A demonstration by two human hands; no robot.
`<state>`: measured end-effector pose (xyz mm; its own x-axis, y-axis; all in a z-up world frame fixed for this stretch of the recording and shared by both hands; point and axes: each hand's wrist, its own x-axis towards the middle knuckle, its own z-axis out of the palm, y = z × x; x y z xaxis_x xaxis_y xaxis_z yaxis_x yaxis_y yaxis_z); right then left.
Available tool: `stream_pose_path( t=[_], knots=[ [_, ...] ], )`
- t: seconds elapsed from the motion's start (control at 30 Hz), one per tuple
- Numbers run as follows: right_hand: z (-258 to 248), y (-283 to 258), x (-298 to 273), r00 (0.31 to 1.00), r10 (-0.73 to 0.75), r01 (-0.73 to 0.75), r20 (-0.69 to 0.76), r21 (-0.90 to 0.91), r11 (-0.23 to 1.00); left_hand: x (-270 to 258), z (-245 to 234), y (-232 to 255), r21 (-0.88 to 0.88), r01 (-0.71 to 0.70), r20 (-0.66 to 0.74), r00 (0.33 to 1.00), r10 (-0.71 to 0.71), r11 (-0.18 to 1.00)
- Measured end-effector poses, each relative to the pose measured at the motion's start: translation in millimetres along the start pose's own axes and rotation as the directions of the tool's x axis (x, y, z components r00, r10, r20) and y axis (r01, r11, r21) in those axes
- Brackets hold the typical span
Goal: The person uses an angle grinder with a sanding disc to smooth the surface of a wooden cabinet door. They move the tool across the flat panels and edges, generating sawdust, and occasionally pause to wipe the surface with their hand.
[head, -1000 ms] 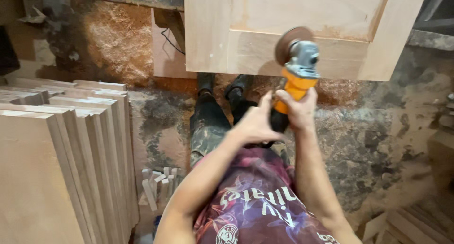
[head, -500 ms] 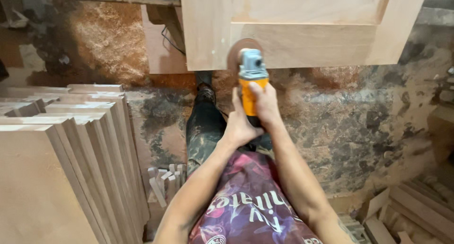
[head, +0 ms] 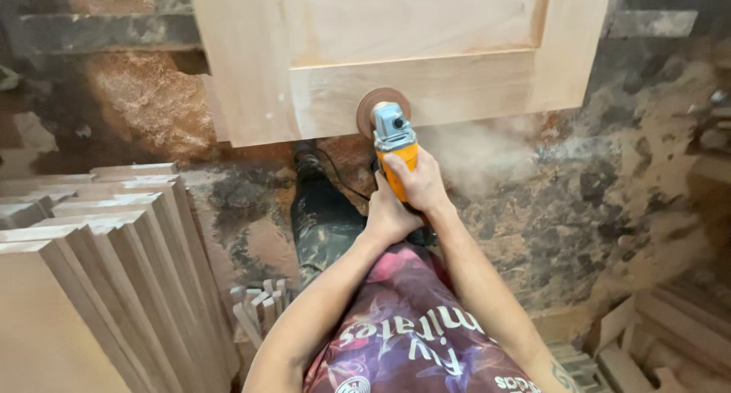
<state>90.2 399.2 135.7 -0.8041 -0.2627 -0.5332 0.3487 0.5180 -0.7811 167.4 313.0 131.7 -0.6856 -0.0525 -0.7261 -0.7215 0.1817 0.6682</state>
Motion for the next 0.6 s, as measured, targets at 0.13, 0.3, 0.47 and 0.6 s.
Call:
stream_pose_path(
  t=[0.13,0.3,0.47,0.6],
  knots=[
    [-38.7,24.2,0.4,0.997,0.029,-0.026,-0.071,0.047,0.999,12.4,35.4,17.9,0.005,-0.044,0.030,0.999,0.044,0.999],
    [-92.7,68.6,-3.4,0.985,0.046,-0.025,-0.168,0.124,0.992,31.2,85.0,42.3,0.060,-0.029,0.150,0.988,0.020,0.998],
    [-150.9,115.0,-7.3,0.957,0.155,-0.084,-0.246,0.278,0.957,47.7,136.4,69.0,0.114,-0.134,0.237,0.966,0.104,0.984],
    [-182.5,147.4,-8.0,0.933,0.212,-0.085,-0.291,0.393,0.915,57.6,167.4,86.5,0.171,-0.195,0.291,0.947,0.140,0.966]
  ],
)
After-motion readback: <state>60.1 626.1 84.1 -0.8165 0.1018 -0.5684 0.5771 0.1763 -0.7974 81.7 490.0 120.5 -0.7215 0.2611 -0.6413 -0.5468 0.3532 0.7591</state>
